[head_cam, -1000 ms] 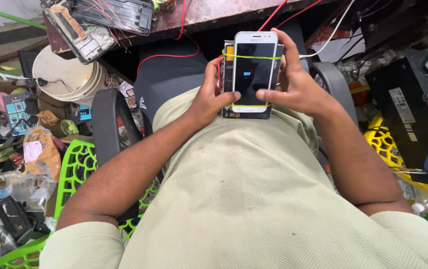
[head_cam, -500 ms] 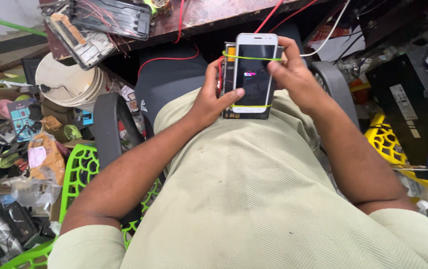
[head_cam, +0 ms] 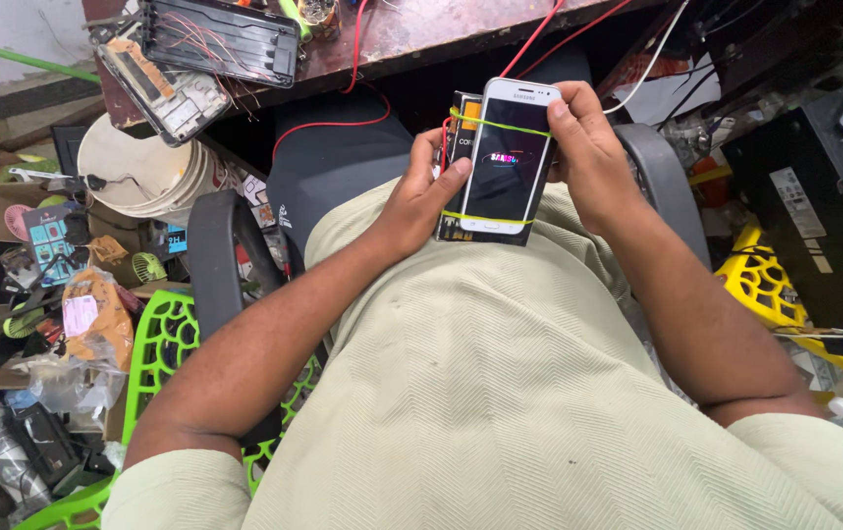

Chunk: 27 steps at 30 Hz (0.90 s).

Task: The person connects a USB cable to a circuit board attached to a Samsung Galaxy J2 smartphone, then powers on the device and navigates the touchscreen. The phone displays a charging warning icon while connected.

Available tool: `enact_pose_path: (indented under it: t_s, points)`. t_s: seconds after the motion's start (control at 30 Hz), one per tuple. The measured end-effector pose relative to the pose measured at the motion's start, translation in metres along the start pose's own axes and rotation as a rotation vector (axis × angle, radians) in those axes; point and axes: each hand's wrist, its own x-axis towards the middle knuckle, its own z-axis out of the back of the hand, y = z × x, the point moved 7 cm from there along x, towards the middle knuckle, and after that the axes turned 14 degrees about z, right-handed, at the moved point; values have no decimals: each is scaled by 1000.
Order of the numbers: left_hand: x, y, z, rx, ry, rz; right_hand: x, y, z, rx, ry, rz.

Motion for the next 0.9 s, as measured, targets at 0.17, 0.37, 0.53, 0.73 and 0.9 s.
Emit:
enact_pose_path:
  t_s: [0.17,0.37,0.53,0.73,0.9]
  points:
    - [3,0,0,31,-13,2,-1,0,2,-36,-24,20]
    - [3,2,1,55,-31,7,-1,3,1,-27,-44,29]
    - [5,8,5,-134,-11,34,1,9,1,78,35,-2]
    - [5,13,9,-202,0,30,0,6,-10,-168,164,71]
    - [7,15,8,-245,1,50,2,5,-9,73,129,0]
